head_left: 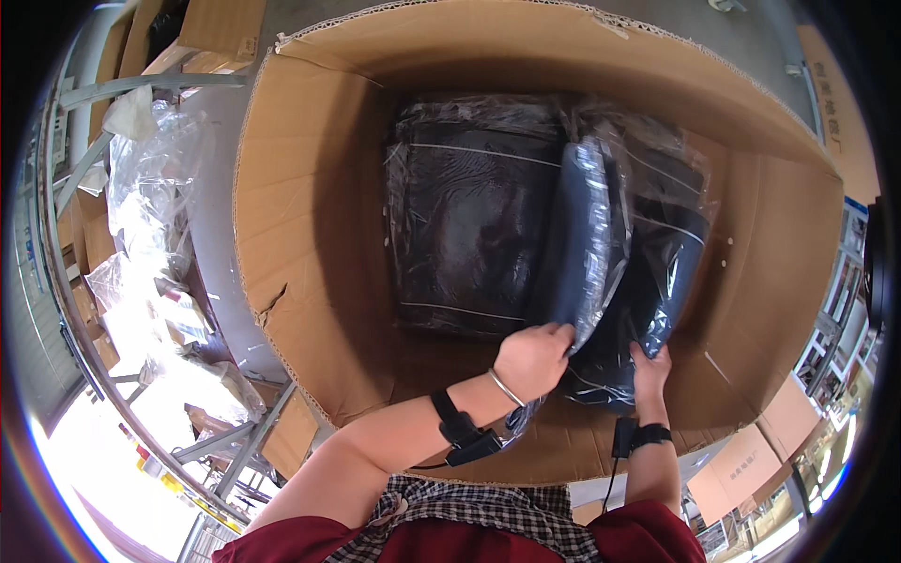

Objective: Packaging products into plastic bags and placing them into a large cardboard box.

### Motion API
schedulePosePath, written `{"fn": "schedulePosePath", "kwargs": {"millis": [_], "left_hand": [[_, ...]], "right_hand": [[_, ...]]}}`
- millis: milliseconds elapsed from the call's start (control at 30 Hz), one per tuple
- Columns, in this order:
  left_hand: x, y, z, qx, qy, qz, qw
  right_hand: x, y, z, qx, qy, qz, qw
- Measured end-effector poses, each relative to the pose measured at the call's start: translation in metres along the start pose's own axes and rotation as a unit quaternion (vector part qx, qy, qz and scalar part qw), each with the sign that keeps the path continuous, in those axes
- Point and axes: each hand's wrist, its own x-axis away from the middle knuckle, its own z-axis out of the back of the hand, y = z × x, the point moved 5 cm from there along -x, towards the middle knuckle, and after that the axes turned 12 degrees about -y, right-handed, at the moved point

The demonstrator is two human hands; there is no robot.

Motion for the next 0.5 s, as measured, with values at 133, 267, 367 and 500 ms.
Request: {"fn": "schedulePosePath", "kwargs": {"millis": [133, 267, 367, 500], "left_hand": [[0.005, 0.010, 0.014, 0.034, 0.008, -0.027, 0.999], [0.012, -0.027, 0.040, 0.276, 0.011, 0.084, 0.957], [0.027, -0.078, 0.069, 0.162, -0.002, 0.218, 0.962], [0.068, -0.129, 0.075, 0.044, 0.058, 0.239, 0.968]], "right_hand": [[0.036, -0.028, 0.047, -0.041, 0.015, 0.035, 0.998], [0.085, -0.071, 0.069, -0.070, 0.034, 0.024, 0.997], [0.119, -0.113, 0.066, -0.107, 0.006, 0.045, 0.993], [0.168, -0.196, 0.030, -0.158, -0.083, 0.071, 0.981]]}}
